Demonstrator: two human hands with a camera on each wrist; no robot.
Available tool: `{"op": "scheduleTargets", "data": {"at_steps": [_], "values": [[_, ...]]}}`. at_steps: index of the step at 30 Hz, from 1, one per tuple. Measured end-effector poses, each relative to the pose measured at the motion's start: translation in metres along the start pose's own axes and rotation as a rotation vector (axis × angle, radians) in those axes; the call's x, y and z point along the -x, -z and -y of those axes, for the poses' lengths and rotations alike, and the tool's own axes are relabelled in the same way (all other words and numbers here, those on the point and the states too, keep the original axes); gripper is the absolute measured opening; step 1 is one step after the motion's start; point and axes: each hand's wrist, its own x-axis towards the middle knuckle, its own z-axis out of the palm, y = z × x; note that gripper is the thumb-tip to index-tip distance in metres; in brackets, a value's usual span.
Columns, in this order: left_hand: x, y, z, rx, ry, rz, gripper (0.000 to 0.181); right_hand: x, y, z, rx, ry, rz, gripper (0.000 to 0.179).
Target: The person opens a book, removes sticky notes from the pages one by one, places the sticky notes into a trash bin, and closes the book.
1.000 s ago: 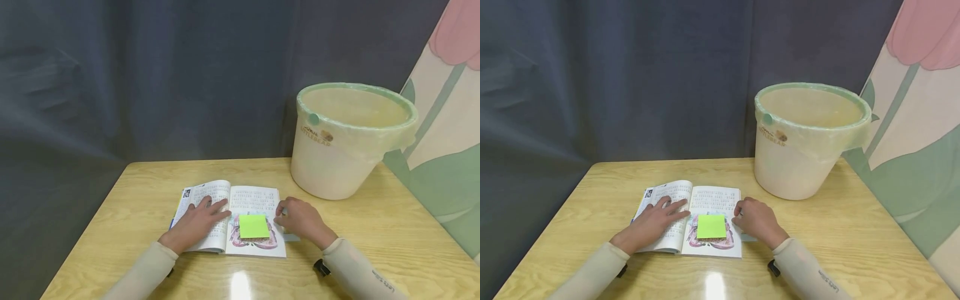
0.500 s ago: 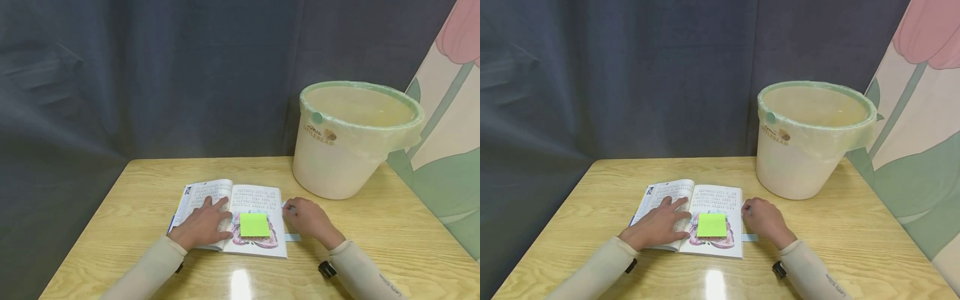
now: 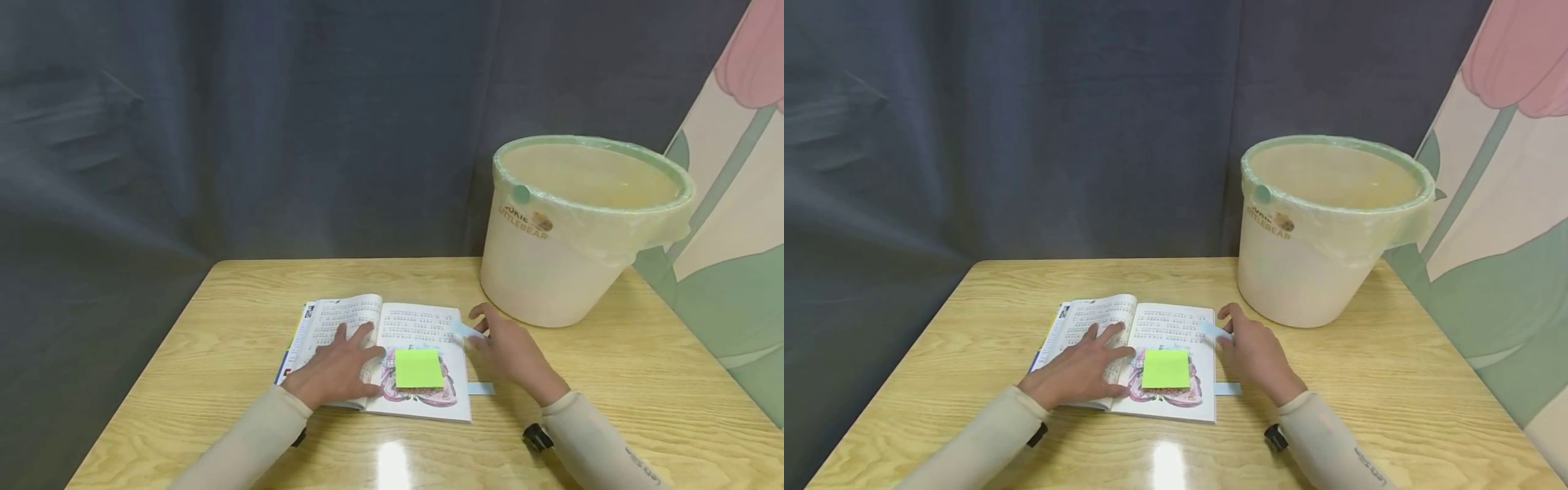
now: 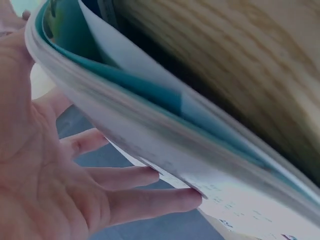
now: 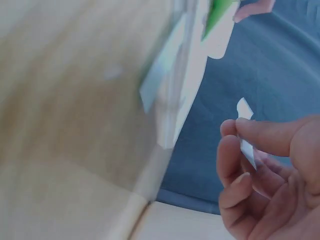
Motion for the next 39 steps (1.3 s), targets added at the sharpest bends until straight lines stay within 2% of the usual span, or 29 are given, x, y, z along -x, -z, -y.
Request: {"op": "scheduleTargets", "data": {"at_steps": [4,7,13,16,23,29,32,35,39], "values": [[0.0,0.0,-0.001,0.007,-0.005,0.025,0.06,-0.003,0.01,0.004,-0.022,0.025,-0.056,0.008],[-0.001,0.0,-0.001,0.005,0.0,0.033,0.059,-0.005,0.018,0.007,-0.049,0.042,-0.117,0.009],[-0.002,0.002,-0.003,-0.006,0.02,0.059,0.057,-0.012,0.035,0.011,-0.075,0.126,-0.393,0.011],[-0.003,0.003,-0.005,-0.008,0.027,0.072,0.056,-0.017,0.048,0.013,-0.091,0.172,-0.505,0.011],[-0.005,0.004,-0.006,-0.013,0.036,0.089,0.058,-0.024,0.092,0.018,-0.148,0.198,-0.616,0.011],[-0.006,0.004,-0.007,-0.024,0.025,0.082,0.057,-0.032,0.124,0.013,-0.1,0.279,-0.755,0.011],[-0.006,0.003,-0.007,-0.017,0.03,0.091,0.058,-0.035,0.136,0.008,-0.088,0.279,-0.827,0.014],[-0.006,0.004,-0.007,-0.023,0.028,0.093,0.058,-0.037,0.146,0.005,-0.076,0.244,-0.91,0.016],[-0.007,0.005,-0.009,-0.038,0.018,0.093,0.058,-0.036,0.162,0.003,-0.079,0.187,-0.974,0.016]]}}
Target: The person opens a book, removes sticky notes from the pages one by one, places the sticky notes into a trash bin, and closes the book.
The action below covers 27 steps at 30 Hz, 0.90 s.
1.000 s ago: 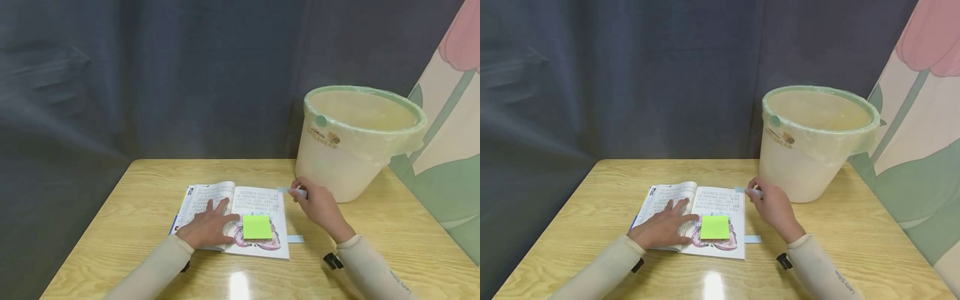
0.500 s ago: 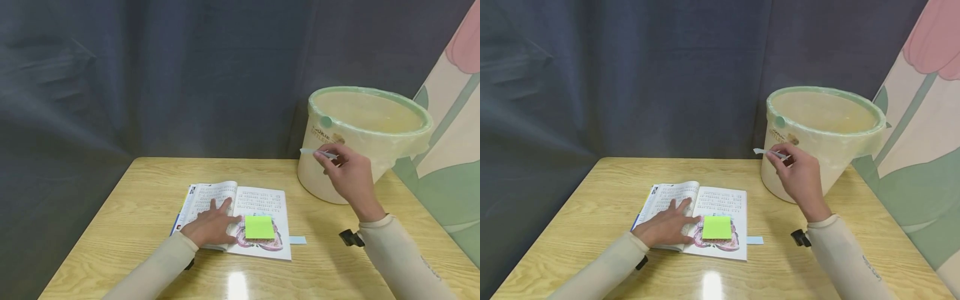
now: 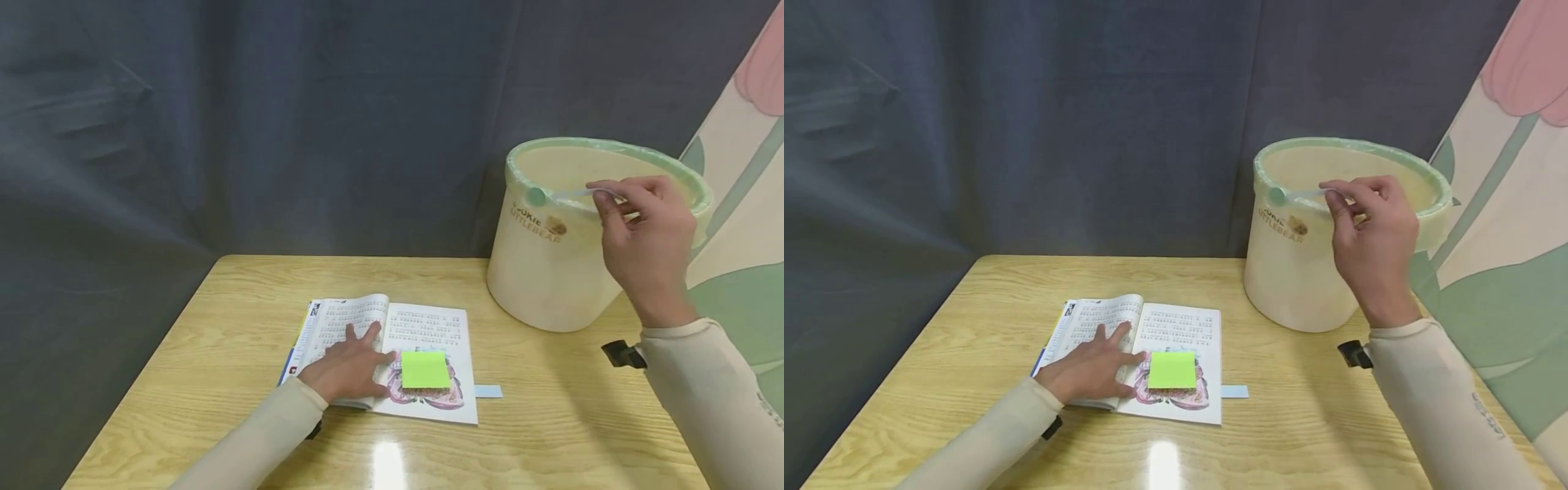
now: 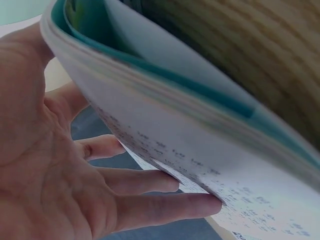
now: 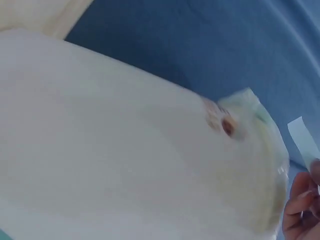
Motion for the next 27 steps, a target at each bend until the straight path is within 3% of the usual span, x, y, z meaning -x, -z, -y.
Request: {"op": "scheduleTargets", "data": {"at_steps": [6,10,13,16,19,27], "values": [[-0.001,0.002,-0.001,-0.016,0.004,0.006,0.058,-0.022,0.008,-0.008,0.001,-0.104,-0.012,0.016],[-0.002,0.0,0.0,-0.021,-0.003,0.004,0.058,-0.032,0.005,-0.023,0.084,-0.094,-0.006,0.021],[-0.002,-0.002,0.001,-0.025,-0.002,0.007,0.057,-0.038,0.004,-0.033,0.163,-0.136,0.055,0.025],[-0.002,-0.002,0.0,-0.028,0.002,0.008,0.057,-0.042,0.005,-0.037,0.23,-0.215,0.169,0.025],[0.0,-0.002,-0.001,-0.024,0.005,0.011,0.057,-0.045,0.006,-0.037,0.255,-0.225,0.24,0.026],[0.001,-0.002,-0.002,-0.011,-0.01,0.004,0.059,-0.052,0.011,-0.035,0.279,-0.326,0.322,0.02]]}}
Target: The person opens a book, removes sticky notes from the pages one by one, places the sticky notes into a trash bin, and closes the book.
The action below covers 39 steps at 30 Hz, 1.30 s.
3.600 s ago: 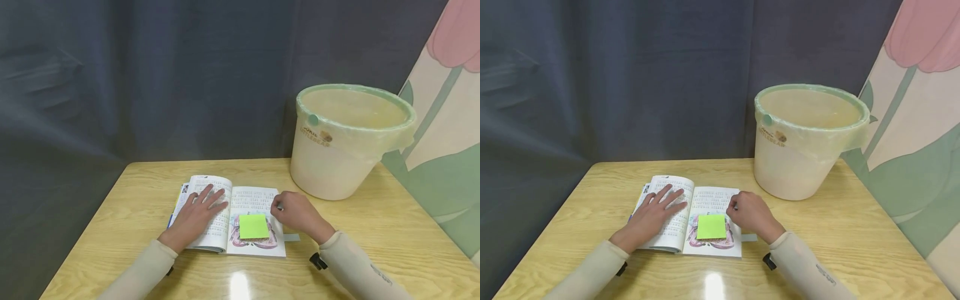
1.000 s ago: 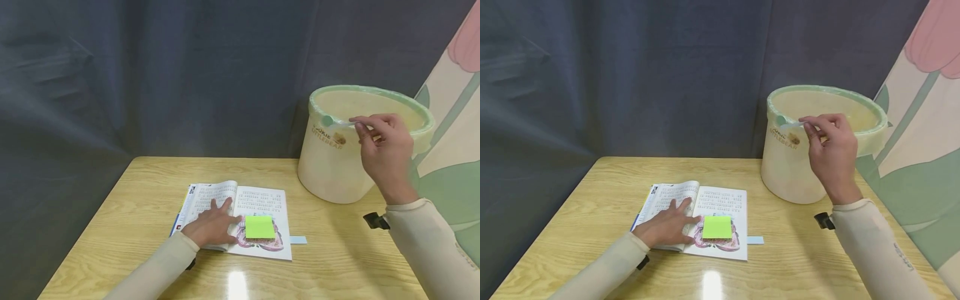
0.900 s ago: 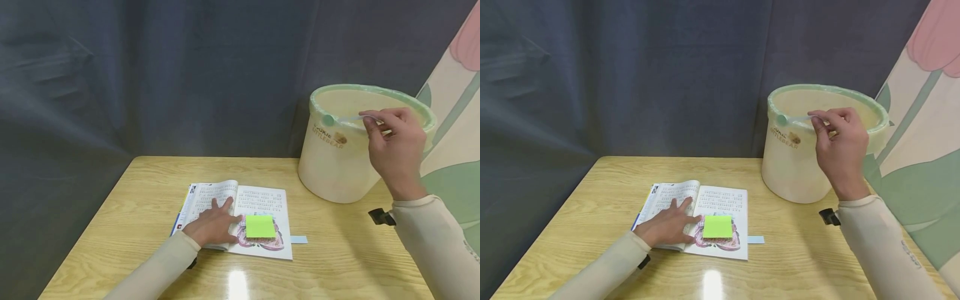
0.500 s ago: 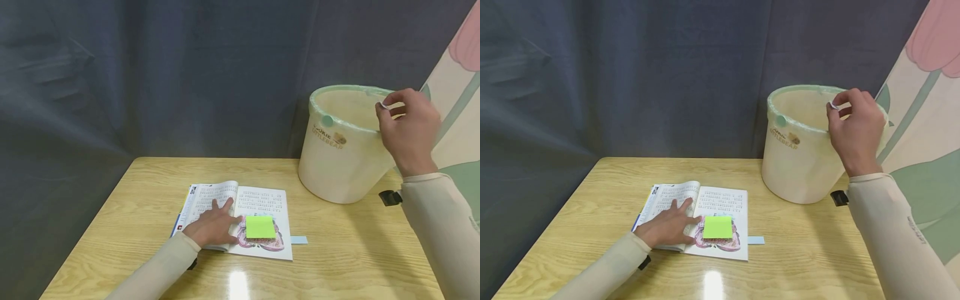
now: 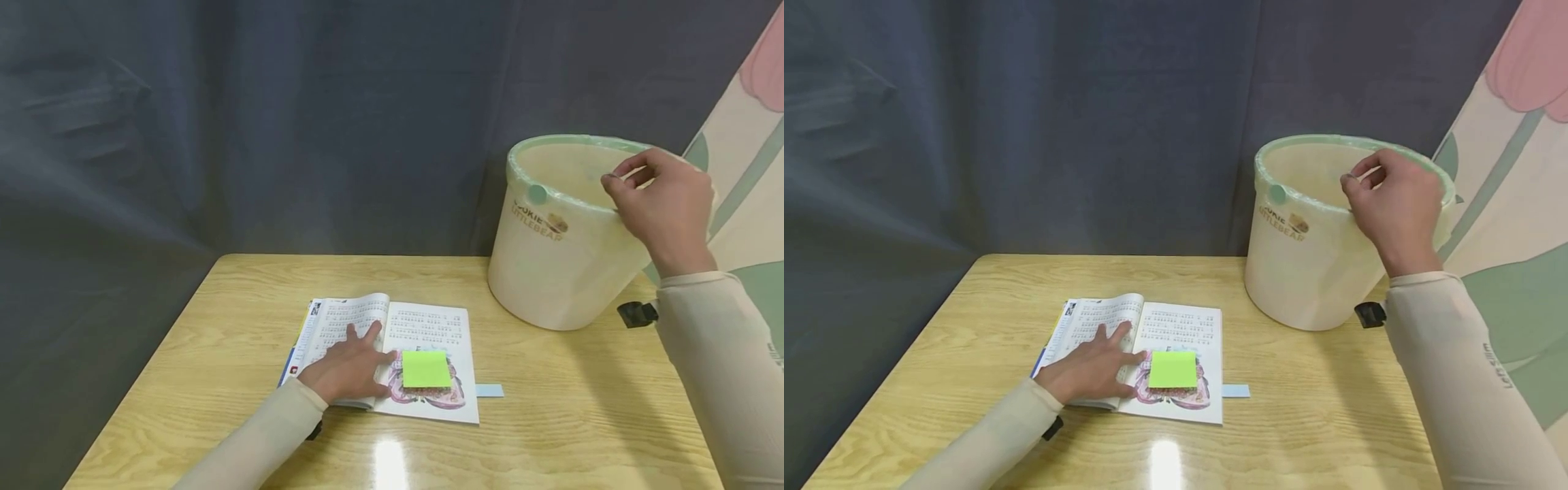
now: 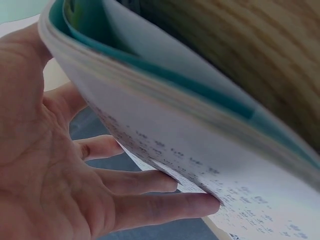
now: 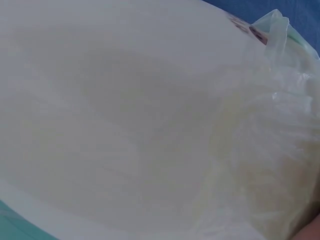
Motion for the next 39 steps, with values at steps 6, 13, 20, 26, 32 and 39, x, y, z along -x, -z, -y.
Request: {"op": "scheduleTargets", "data": {"at_steps": [6,13,20,26,32,39], "values": [[0.0,0.001,0.0,-0.013,-0.001,0.001,0.058,-0.002,0.002,0.0,0.033,-0.034,0.059,0.031],[0.003,0.002,0.003,0.003,0.01,0.0,0.058,-0.004,-0.005,0.005,0.052,-0.042,0.075,0.052],[0.001,0.001,0.003,-0.021,0.014,-0.01,0.059,0.008,-0.01,0.01,-0.002,0.004,0.038,0.052],[0.002,-0.001,-0.003,-0.03,0.007,0.005,0.059,0.062,-0.013,0.035,-0.134,0.174,-0.03,0.047],[0.007,0.0,-0.005,-0.046,-0.002,-0.004,0.059,0.132,-0.03,0.063,-0.222,0.43,-0.022,0.031],[0.01,0.001,-0.003,-0.045,0.0,-0.007,0.06,0.196,-0.086,0.075,-0.196,0.549,0.387,0.03]]}}
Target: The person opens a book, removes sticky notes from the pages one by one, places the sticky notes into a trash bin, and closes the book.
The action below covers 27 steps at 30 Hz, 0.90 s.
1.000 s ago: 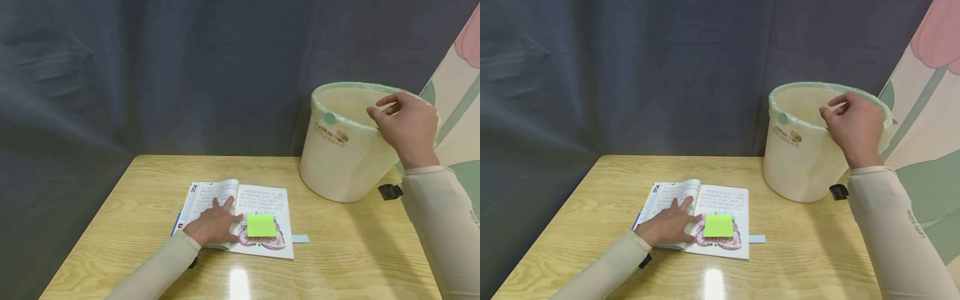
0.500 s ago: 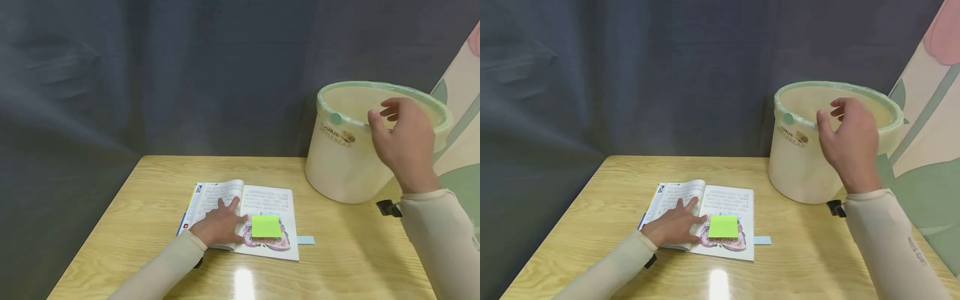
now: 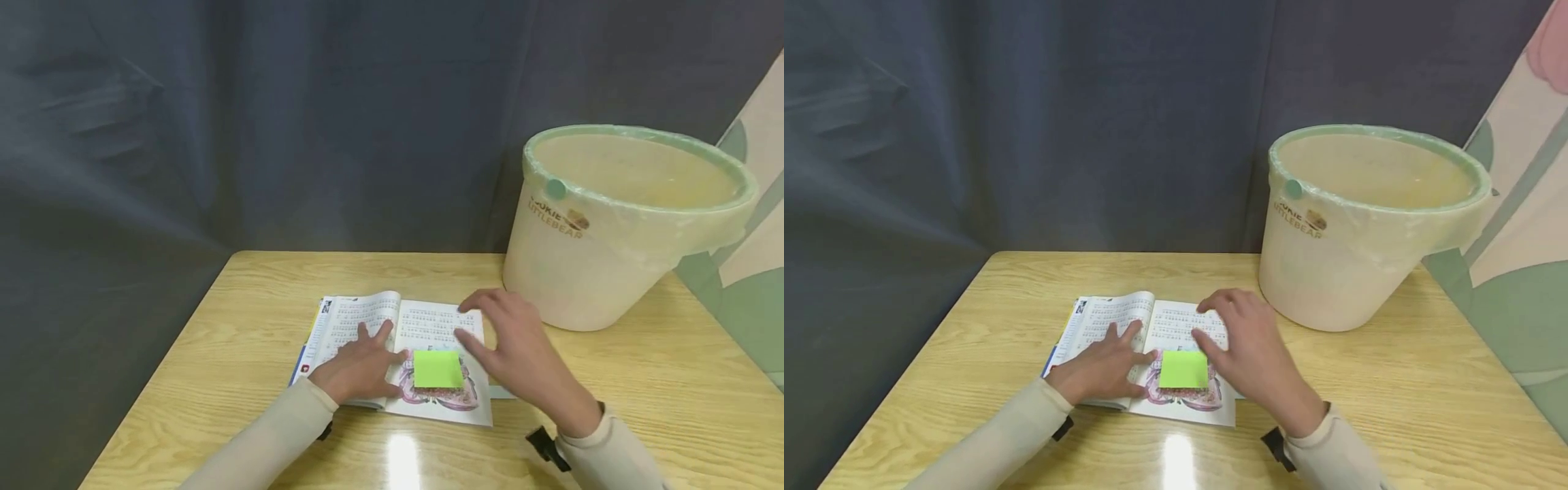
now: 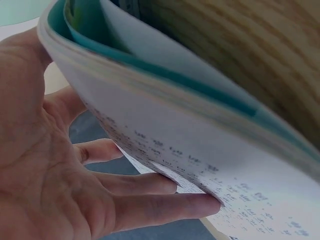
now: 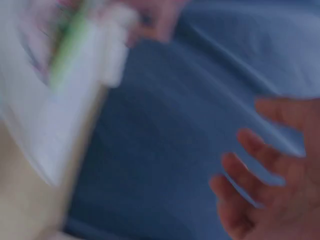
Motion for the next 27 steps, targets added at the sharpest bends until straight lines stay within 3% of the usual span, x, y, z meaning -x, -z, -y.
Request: {"op": "scheduleTargets", "data": {"at_steps": [4,7,14,27], "values": [[0.001,-0.005,0.001,-0.016,0.013,0.002,0.061,0.013,-0.042,0.005,-0.008,0.03,0.291,0.044],[-0.001,-0.007,0.0,-0.045,-0.001,-0.01,0.062,0.02,-0.057,0.009,-0.008,0.077,0.39,0.054],[-0.004,-0.002,0.0,-0.067,-0.021,-0.038,0.06,0.02,-0.061,0.012,0.036,0.123,0.407,0.067],[-0.003,-0.001,-0.001,-0.061,-0.022,-0.036,0.053,0.021,-0.07,0.012,0.024,0.117,0.461,0.06]]}}
